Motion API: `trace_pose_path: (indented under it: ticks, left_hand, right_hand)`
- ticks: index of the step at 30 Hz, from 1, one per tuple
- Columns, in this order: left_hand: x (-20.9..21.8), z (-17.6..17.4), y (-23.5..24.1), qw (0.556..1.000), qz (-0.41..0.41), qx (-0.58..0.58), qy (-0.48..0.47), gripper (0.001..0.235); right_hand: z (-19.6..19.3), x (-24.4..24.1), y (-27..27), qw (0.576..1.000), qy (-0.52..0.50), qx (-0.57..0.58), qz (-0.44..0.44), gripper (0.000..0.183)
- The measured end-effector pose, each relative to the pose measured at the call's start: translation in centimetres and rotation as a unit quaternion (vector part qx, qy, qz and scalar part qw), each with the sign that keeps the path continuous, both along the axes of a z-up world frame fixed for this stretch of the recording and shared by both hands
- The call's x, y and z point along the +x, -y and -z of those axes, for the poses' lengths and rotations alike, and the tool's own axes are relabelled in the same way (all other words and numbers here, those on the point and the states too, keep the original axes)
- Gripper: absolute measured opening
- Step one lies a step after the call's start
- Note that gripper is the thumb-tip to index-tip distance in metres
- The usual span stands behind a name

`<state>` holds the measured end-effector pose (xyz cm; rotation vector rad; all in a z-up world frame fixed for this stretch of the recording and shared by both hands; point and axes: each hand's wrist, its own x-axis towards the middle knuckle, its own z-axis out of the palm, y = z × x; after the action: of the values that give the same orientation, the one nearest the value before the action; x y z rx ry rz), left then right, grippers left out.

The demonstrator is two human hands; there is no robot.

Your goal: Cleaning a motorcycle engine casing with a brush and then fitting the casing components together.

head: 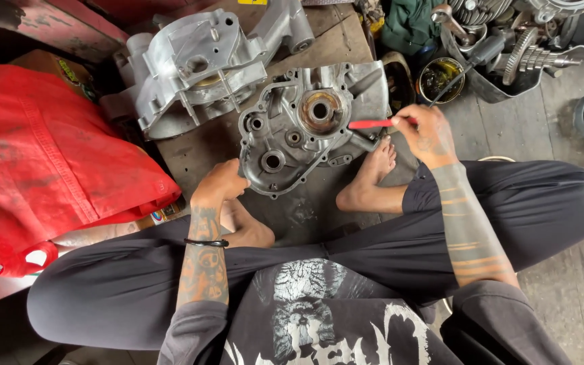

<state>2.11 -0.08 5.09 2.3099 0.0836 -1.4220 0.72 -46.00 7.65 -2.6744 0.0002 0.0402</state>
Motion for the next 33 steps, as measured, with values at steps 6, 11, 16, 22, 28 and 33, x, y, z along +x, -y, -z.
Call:
trace_pose_path:
  ticks: [6, 11, 16, 22, 28, 33]
  left_hand:
    - [0.0, -1.1, 0.0, 0.999, -0.026, -0.019, -0.002, 0.071]
    - [0.1, -1.8, -0.1, 0.999, -0.032, -0.035, -0.025, 0.074]
    - [0.2, -1.2, -0.2, 0.998, -0.047, -0.031, -0.022, 0.074]
    - [0.0, -1.3, -0.3, 0.998, -0.045, -0.032, -0.014, 0.075]
    - [-0.6, -2.7, 0.3, 0.999, -0.042, -0.035, 0.002, 0.075]
    - [-0.8, -5.4, 1.1, 1.000, -0.003, -0.022, 0.015, 0.076]
  right_hand:
    - [1.1, 0.3, 1.5, 0.986, 0.132, -0.065, 0.072, 0.007]
    - [2.2, 0.8, 3.3, 0.972, 0.172, -0.094, 0.126, 0.014]
    - [0.9, 1.9, 2.0, 0.983, 0.142, -0.099, 0.056, 0.013]
    - [1.3, 4.0, 2.4, 0.974, 0.182, -0.132, 0.039, 0.015]
    - [0.5, 4.9, 3.3, 0.954, 0.238, -0.173, 0.053, 0.014]
    - [1.6, 4.6, 3.3, 0.971, 0.194, -0.138, -0.002, 0.013]
